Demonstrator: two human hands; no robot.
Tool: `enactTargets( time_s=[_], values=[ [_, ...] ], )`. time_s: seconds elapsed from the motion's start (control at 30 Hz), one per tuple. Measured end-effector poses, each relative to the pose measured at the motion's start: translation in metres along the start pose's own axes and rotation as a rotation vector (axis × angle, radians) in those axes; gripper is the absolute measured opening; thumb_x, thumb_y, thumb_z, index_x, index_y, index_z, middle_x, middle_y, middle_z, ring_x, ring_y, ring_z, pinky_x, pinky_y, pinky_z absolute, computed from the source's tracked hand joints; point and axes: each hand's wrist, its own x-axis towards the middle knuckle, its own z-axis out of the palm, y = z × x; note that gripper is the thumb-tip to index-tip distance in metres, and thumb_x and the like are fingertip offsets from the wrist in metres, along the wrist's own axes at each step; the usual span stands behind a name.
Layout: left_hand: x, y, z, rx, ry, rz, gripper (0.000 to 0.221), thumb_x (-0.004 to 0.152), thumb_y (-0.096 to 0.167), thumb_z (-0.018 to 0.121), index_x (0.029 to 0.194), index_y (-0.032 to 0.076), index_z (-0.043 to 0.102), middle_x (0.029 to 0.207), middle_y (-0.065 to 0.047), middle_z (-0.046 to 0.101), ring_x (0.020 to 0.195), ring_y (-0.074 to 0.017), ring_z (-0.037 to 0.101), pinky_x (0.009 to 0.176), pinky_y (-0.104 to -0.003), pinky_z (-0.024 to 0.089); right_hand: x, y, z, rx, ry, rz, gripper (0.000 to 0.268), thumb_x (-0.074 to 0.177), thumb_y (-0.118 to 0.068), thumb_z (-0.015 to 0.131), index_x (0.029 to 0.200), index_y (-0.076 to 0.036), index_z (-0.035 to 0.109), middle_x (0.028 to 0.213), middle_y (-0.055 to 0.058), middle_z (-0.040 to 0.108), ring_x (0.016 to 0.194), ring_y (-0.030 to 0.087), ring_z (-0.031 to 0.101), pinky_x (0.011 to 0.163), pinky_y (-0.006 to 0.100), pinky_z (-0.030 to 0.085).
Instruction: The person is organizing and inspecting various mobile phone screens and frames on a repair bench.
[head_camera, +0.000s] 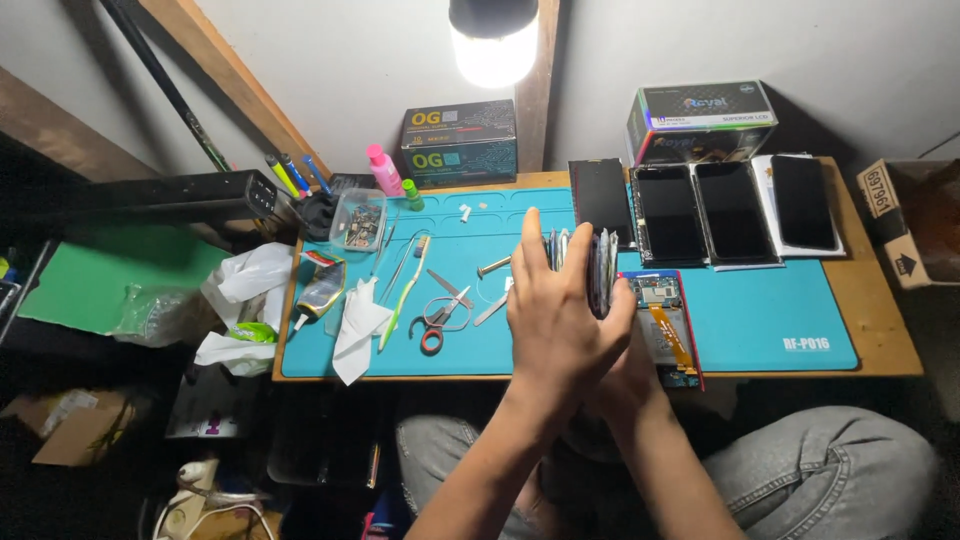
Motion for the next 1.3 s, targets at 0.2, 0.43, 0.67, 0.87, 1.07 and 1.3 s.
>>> enactTargets(
  time_s=[0.2,0.43,0.67,0.87,1.07,1.3],
  values=[
    [0.002,-0.003,0.016,0.096,-0.006,0.062,0.069,0.082,0.035,0.071,0.144,0.007,0.061,0.154,-0.039,0.045,0.131,-0.0598,0.058,0.084,-0.068,0.058,-0.018,-0.034,0.010,-0.170,0.079,-0.212,0.047,0.109,-0.043,0.049,0.141,-0.013,0.064,0.123,0.007,0.067,0.109,0.027,0.061,0.091,0.043,0.045],
    [0.002,0.002,0.011,0.035,-0.022,0.041,0.068,0.082,0.032,0.069,0.144,0.004,0.061,0.154,-0.043,0.042,0.133,-0.0649,0.055,0.088,-0.072,0.055,-0.023,-0.094,0.048,-0.725,0.030,-0.719,0.055,0.105,-0.031,0.058,0.151,-0.002,0.048,0.132,0.016,0.049,0.126,0.030,0.045,0.107,0.043,0.037],
    [0.001,-0.004,0.015,0.051,0.007,0.068,0.071,0.080,0.038,0.073,0.143,0.008,0.063,0.154,-0.041,0.044,0.131,-0.0636,0.058,0.086,-0.072,0.056,0.009,-0.093,0.054,-0.894,-0.215,-0.594,0.070,0.114,-0.044,0.031,0.170,-0.002,0.031,0.171,0.035,0.026,0.162,0.057,0.014,0.130,0.063,0.005],
    [0.000,-0.002,0.010,0.020,0.030,0.028,0.069,0.081,0.040,0.074,0.142,0.010,0.065,0.153,-0.038,0.047,0.131,-0.0613,0.060,0.089,-0.069,0.057,0.017,-0.088,0.056,-0.857,-0.272,-0.572,0.078,0.113,-0.056,0.023,0.171,-0.004,0.027,0.167,0.039,0.034,0.157,0.055,0.031,0.128,0.068,0.018],
    [-0.001,-0.006,0.002,-0.334,-0.016,-0.041,0.073,0.095,0.036,0.061,0.163,0.013,0.044,0.158,-0.039,0.042,0.139,-0.0651,0.052,0.102,-0.075,0.048,0.024,-0.101,0.058,-1.102,-0.226,-0.691,0.072,0.114,-0.051,0.028,0.175,-0.013,0.017,0.176,0.034,0.016,0.160,0.055,0.019,0.131,0.065,0.012],
    [-0.005,-0.013,-0.006,-0.572,0.039,-0.166,0.065,0.105,0.027,0.043,0.162,-0.003,0.038,0.145,-0.045,0.051,0.135,-0.0671,0.054,0.107,-0.071,0.049,0.032,-0.098,0.061,-1.302,-0.439,-1.312,0.055,0.107,-0.025,0.065,0.160,-0.016,0.053,0.175,0.025,0.033,0.161,0.053,0.028,0.131,0.064,0.021]
  ],
)
